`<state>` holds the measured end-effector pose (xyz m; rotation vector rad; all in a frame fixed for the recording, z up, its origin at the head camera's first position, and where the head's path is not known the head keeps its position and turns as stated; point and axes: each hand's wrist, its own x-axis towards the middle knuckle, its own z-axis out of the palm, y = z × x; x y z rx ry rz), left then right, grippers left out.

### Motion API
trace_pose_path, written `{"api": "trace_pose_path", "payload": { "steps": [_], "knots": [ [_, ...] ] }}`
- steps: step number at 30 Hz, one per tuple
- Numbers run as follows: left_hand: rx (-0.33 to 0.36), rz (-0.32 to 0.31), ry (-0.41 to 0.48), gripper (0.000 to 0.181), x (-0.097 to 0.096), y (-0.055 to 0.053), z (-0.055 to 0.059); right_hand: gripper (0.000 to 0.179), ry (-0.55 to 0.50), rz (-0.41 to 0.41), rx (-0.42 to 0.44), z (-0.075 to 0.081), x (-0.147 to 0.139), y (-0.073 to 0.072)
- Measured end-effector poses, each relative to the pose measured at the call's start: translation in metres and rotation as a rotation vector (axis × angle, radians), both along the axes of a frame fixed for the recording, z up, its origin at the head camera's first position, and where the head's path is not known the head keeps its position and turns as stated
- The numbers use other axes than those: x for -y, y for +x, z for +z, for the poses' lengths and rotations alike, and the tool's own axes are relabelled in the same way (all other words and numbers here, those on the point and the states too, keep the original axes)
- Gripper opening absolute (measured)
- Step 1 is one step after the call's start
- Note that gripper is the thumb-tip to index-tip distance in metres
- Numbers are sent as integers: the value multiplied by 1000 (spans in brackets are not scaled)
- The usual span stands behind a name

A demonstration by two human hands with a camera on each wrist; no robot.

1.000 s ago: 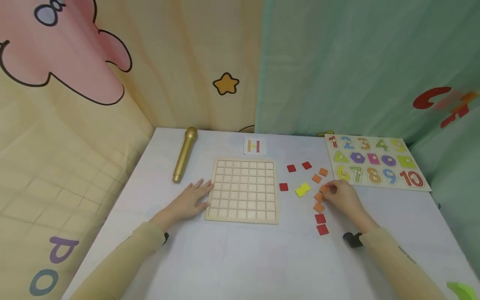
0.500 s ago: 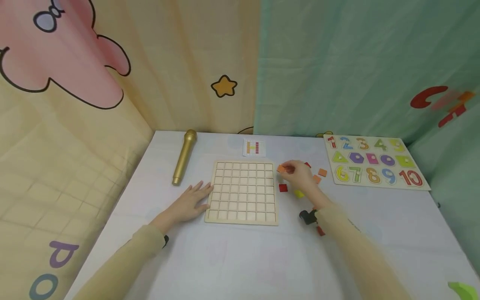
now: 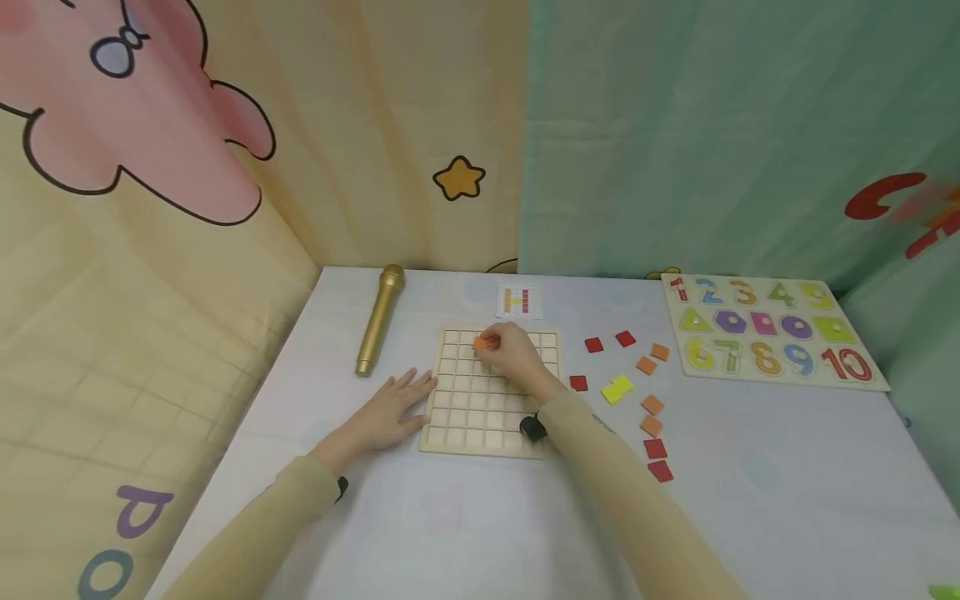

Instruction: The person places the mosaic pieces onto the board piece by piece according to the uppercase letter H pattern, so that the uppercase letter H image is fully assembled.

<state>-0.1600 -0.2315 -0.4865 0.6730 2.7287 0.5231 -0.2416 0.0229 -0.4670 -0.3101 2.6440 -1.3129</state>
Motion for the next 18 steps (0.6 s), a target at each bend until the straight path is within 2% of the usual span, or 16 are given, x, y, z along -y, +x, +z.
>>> {"api": "trace_pose_path", "payload": {
  "steps": [7, 18],
  "knots": [
    [-15, -10, -9, 67, 0, 1, -1, 28, 109, 50, -58, -10, 19, -6],
    [-23, -16, 8, 68, 1, 0, -1, 27, 233, 96, -80, -8, 29, -12]
  ]
}}
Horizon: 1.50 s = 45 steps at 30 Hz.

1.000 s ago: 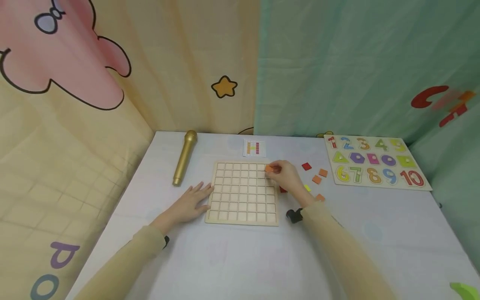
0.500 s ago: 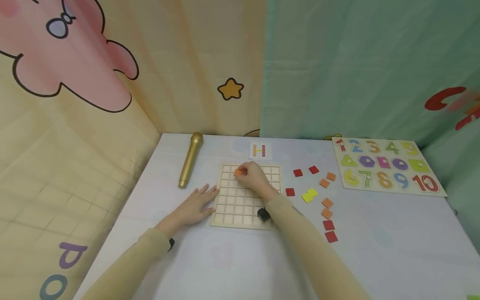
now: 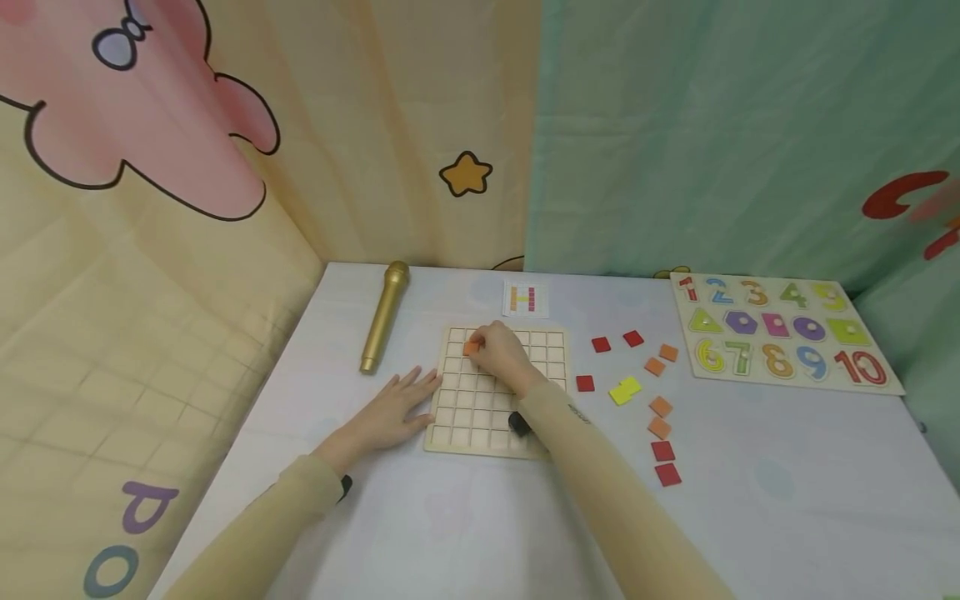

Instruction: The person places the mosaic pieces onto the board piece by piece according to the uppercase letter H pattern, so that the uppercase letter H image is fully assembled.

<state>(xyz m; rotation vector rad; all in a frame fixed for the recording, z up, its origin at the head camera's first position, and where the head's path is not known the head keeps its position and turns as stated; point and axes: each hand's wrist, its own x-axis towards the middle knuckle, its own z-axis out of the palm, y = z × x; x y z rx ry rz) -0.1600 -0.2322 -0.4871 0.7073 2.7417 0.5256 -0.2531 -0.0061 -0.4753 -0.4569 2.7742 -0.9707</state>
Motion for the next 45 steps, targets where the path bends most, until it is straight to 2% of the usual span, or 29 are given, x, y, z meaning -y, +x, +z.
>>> {"api": "trace_pose_path", "payload": {
  "steps": [12, 17, 21, 25, 29, 33, 38, 41, 45],
  "knots": [
    [-11, -6, 1, 68, -1, -1, -1, 27, -48, -35, -5, -2, 1, 0],
    [-14, 2, -21, 68, 0, -2, -3, 31, -114, -51, 49, -2, -2, 0],
    [-19, 4, -25, 68, 1, -3, -5, 32, -203, -78, 111, 1, -17, 0],
    [-12, 3, -15, 68, 0, 0, -6, 30, -294, -125, 146, 5, -48, 2],
    [1, -2, -14, 68, -1, 4, -7, 31, -310, -214, 158, 11, -95, 8],
    [-4, 8, -7, 67, -1, 5, -4, 34, -269, -306, 136, 16, -150, 16],
    [-11, 7, -6, 68, -1, 1, -2, 37, -205, -377, 113, 16, -212, 30],
    [0, 3, -8, 68, 0, -2, -3, 37, -140, -405, 91, 13, -237, 41],
    [5, 2, -1, 68, 1, -3, -2, 39, -89, -439, 89, 7, -254, 51]
  ]
}}
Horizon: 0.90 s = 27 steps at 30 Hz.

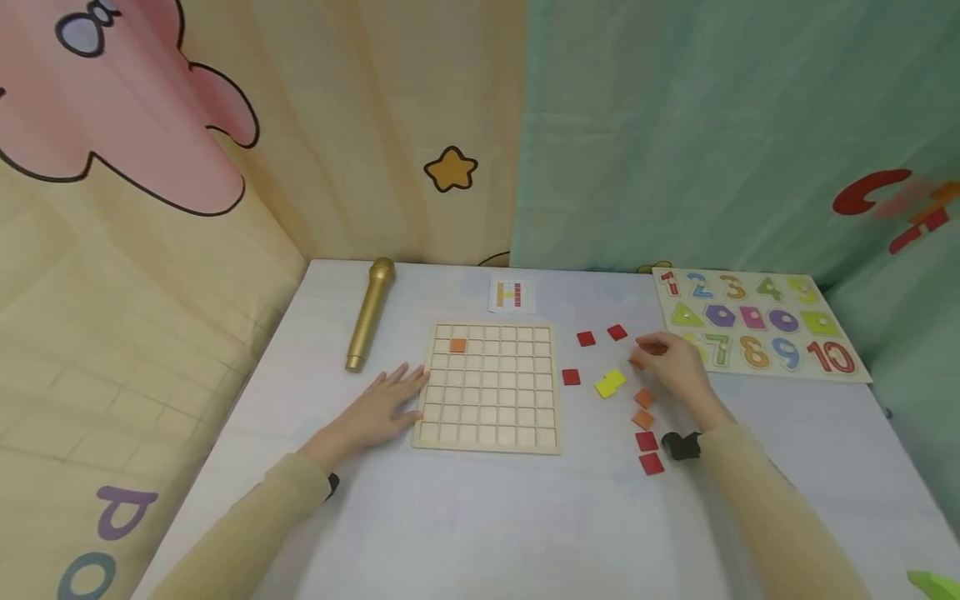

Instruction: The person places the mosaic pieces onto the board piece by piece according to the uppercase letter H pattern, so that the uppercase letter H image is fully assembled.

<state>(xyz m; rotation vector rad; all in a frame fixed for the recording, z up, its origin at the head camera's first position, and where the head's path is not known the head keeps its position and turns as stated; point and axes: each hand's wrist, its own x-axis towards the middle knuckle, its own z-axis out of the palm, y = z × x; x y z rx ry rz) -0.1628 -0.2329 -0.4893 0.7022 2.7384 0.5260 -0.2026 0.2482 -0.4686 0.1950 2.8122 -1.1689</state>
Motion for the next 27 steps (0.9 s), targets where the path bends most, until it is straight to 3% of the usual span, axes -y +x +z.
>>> {"api": "trace_pose_path", "payload": {
  "steps": [8, 17, 27],
  "knots": [
    [2, 9, 5, 69, 1, 2, 2, 40, 0, 49, 57, -2, -4, 4],
    [3, 9, 5, 68, -1, 1, 4, 38, 132, 69, 43, -2, 3, 2],
    [14, 12, -7, 68, -2, 3, 5, 37, 169, 77, 36, 1, 12, 0]
  ]
}}
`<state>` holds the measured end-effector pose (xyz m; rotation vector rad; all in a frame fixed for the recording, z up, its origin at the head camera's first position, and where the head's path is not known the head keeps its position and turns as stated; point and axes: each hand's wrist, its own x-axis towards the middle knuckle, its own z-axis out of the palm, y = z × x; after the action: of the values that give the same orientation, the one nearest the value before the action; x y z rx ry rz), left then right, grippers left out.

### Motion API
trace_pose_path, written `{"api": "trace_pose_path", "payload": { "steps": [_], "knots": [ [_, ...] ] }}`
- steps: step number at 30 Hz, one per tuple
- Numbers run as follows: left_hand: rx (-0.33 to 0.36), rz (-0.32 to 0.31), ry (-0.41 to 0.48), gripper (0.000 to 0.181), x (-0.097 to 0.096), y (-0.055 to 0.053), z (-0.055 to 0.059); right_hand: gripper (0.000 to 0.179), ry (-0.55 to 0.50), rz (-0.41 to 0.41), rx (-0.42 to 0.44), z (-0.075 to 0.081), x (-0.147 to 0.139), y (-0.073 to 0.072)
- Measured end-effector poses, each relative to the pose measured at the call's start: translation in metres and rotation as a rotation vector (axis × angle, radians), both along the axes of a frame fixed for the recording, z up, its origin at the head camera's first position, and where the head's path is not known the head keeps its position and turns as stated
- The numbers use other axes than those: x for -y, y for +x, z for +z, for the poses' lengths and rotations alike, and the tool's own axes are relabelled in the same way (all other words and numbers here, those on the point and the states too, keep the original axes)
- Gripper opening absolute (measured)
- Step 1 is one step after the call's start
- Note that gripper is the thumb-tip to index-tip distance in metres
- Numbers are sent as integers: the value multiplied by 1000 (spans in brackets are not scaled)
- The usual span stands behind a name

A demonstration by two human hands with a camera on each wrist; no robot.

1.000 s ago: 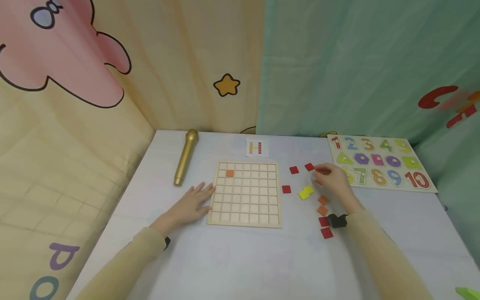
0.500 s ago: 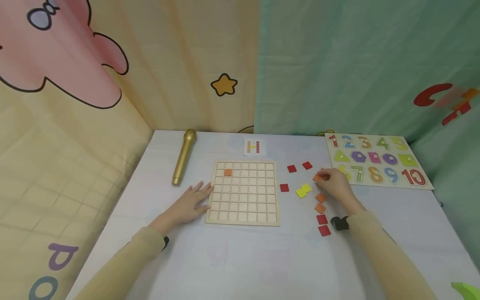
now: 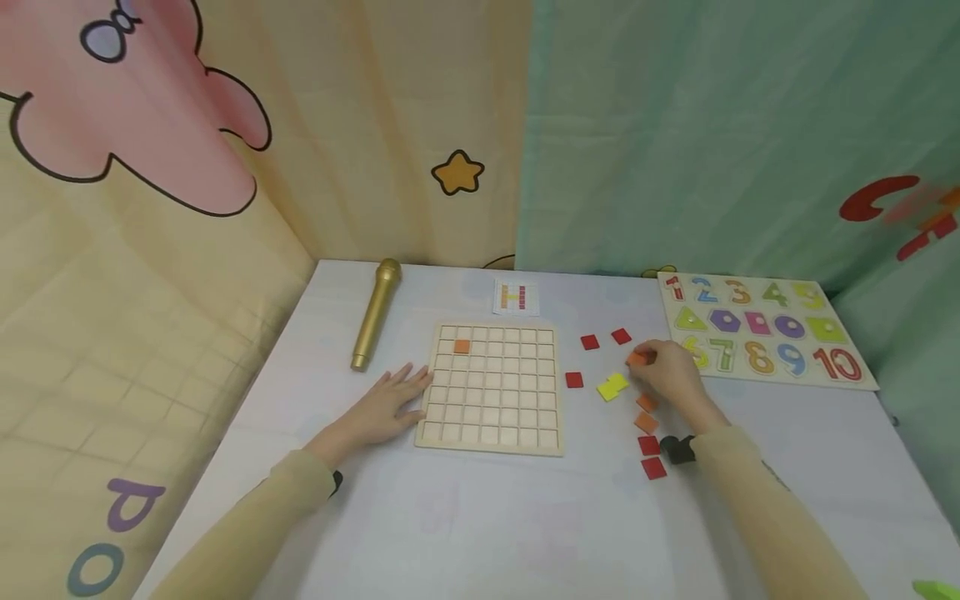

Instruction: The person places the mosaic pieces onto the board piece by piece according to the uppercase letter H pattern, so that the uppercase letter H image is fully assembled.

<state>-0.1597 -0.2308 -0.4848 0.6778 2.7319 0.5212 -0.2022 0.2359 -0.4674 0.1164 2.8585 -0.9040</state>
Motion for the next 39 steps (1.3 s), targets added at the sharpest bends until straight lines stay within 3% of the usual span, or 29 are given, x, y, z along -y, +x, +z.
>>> {"api": "trace_pose_path", "payload": {
  "steps": [8, 19, 29, 39],
  "knots": [
    [-7, 12, -3, 68, -2, 2, 1, 34, -55, 73, -107, 7, 40, -12],
    [-3, 9, -15, 68, -2, 2, 2, 35, -307, 148, -17, 7, 124, -25],
    [7, 10, -8, 68, -2, 0, 0, 32, -342, 276, 8, 2, 194, -28],
    [7, 2, -17, 68, -1, -2, -2, 34, -341, 266, 21, -7, 231, -27]
  ]
}}
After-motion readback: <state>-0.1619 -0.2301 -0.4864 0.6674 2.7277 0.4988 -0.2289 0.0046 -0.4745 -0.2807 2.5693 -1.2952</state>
